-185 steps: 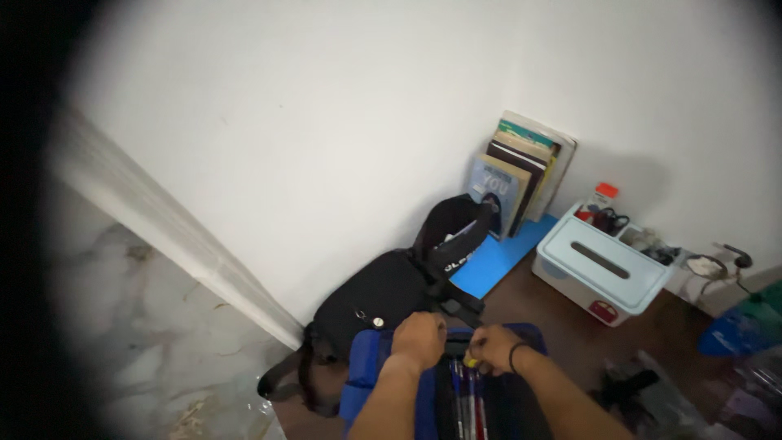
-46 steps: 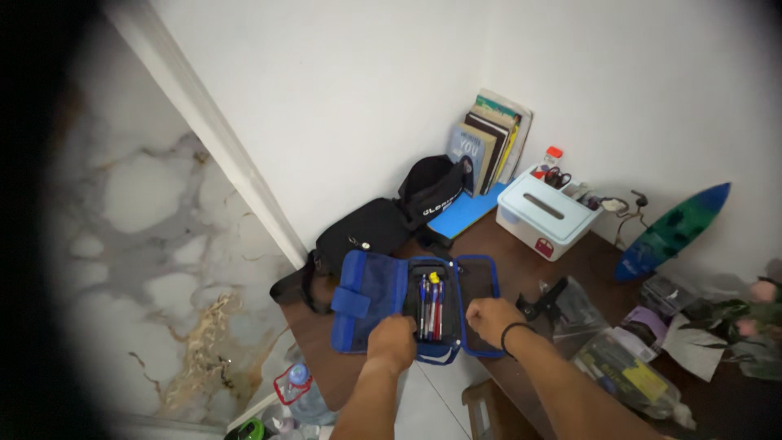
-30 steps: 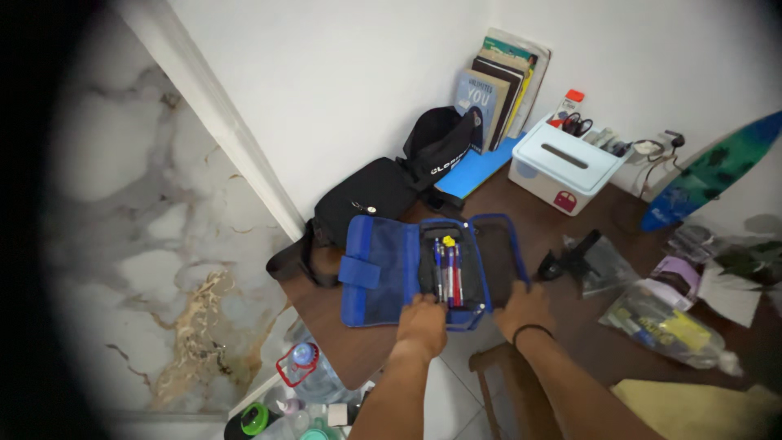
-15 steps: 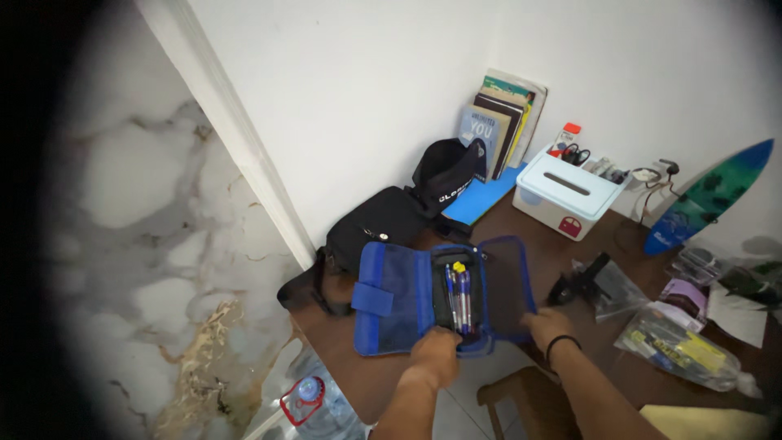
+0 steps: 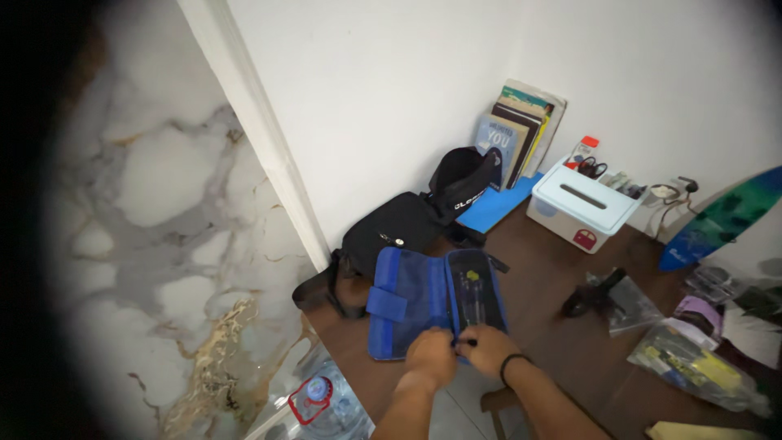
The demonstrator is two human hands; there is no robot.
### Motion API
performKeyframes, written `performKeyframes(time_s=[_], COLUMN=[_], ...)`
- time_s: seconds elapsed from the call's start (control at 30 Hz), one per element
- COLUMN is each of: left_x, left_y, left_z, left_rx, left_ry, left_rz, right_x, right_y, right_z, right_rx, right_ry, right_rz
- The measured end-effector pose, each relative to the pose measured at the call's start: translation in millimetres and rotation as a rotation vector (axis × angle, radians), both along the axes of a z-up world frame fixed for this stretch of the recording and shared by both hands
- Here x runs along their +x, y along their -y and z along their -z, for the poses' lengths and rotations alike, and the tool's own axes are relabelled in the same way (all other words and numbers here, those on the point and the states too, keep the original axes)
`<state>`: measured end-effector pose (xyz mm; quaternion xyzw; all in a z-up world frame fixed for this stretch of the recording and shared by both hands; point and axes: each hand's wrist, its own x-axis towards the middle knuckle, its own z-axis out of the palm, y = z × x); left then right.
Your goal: The person picks up several pens and markers from a desk and places them into a blue pouch, then zips the pouch closed.
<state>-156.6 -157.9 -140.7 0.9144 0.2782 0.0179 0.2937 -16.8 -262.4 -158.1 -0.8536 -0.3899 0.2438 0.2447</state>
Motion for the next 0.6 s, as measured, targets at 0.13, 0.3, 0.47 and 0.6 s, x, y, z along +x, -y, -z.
performKeyframes(time_s=[0.13,0.3,0.47,0.6], left_x=[-3.6,3.2,17.5,36.5], left_y=[-1.7,4.7,6.9,6.4], left_z=[24.8,16.8,-18.3,-8.8], left_rx=[-0.081,-0.106,-0.205,-0.275], left_ry=[0.084,0.032,-0.136,-0.125], left_rz=[-0.128,-0.167,-0.262,-0.336], right_x=[8.2,38.6,73.0,94.2], right_y=[5.6,26.3,36.0,38.2], right_z=[19.8,30.7,69.4,91.6], right_rx=[-0.084,0.104,0.144,0.017], right_ry=[0.018,0.155,-0.206,-0.470], right_rz=[-0.021,0.273,0.359,0.462])
